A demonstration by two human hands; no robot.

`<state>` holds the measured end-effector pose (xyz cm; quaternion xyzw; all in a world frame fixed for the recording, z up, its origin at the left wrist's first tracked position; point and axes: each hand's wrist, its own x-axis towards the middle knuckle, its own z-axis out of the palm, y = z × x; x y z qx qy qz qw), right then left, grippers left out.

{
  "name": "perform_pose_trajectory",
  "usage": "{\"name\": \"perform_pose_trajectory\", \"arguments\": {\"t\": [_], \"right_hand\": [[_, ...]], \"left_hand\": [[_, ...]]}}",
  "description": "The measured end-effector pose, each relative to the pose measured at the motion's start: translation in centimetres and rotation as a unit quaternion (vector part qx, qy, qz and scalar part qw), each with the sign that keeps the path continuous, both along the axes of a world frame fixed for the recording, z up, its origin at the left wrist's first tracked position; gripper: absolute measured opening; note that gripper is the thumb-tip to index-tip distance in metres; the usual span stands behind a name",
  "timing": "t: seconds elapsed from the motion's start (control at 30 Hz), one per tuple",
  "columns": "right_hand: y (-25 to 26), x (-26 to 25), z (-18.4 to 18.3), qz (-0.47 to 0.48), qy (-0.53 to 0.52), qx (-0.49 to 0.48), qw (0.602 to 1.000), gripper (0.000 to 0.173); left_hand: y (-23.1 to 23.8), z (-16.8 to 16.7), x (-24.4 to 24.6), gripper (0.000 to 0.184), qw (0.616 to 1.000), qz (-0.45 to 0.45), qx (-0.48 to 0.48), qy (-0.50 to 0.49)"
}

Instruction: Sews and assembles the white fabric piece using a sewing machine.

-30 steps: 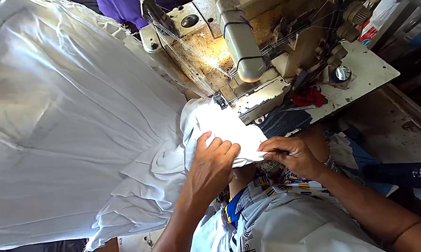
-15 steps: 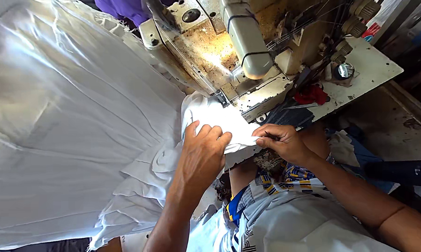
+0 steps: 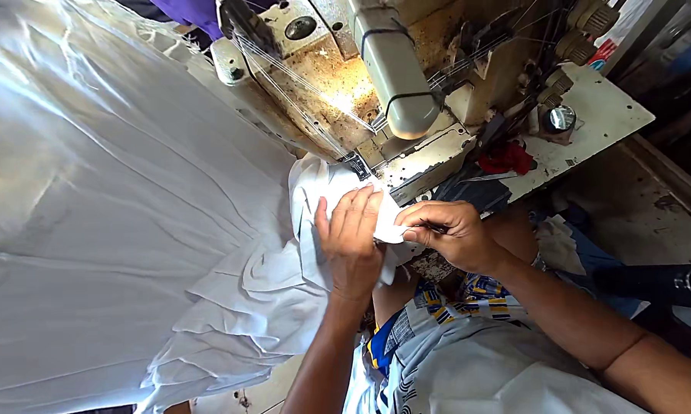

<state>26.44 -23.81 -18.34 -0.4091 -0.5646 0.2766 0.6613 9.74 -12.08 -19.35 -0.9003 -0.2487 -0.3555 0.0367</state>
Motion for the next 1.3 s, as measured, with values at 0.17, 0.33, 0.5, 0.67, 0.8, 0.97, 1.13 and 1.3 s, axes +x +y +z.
{"name": "perform_pose_trajectory", "arguments": {"t": [0.17, 0.33, 0.5, 0.67, 0.8, 0.97, 1.13, 1.3], "right_hand": [[-0.2, 0.4, -1.0, -0.002, 0.004, 0.000, 1.000, 0.005], [-0.8, 0.4, -2.9, -0.004, 0.040, -0.027, 0.999, 0.007], [-1.1, 0.5, -2.8, -0.004, 0.045, -0.040, 0.998, 0.008], [-1.0, 0.4, -2.7, 0.000, 0.053, -0.044, 0.998, 0.008], [-0.9, 0.3, -2.5, -0.007, 0.061, -0.061, 0.996, 0.007], [0.8, 0.2, -2.4, -0.020, 0.055, -0.045, 0.997, 0.006], [2.9, 0.2, -2.4, -0.025, 0.047, -0.024, 0.998, 0.006], [3.6, 0.3, -2.1, -0.023, 0.048, -0.020, 0.998, 0.005]], "left_hand": [[2.0, 2.0, -1.7, 0.027, 0.998, -0.040, 0.027, 0.050], [2.2, 3.0, -2.2, 0.026, 0.991, -0.065, 0.040, 0.108], [1.9, 3.4, -3.0, 0.023, 0.991, -0.060, 0.036, 0.117], [2.0, 3.4, -3.3, 0.019, 0.991, -0.064, 0.034, 0.112], [2.4, 3.7, -3.3, 0.018, 0.990, -0.070, 0.037, 0.120], [4.1, 4.3, -3.1, 0.021, 0.987, -0.071, 0.042, 0.138], [5.9, 4.8, -2.8, 0.022, 0.989, -0.091, 0.024, 0.116], [6.8, 3.9, -3.0, 0.025, 0.973, -0.225, -0.044, 0.030]]}}
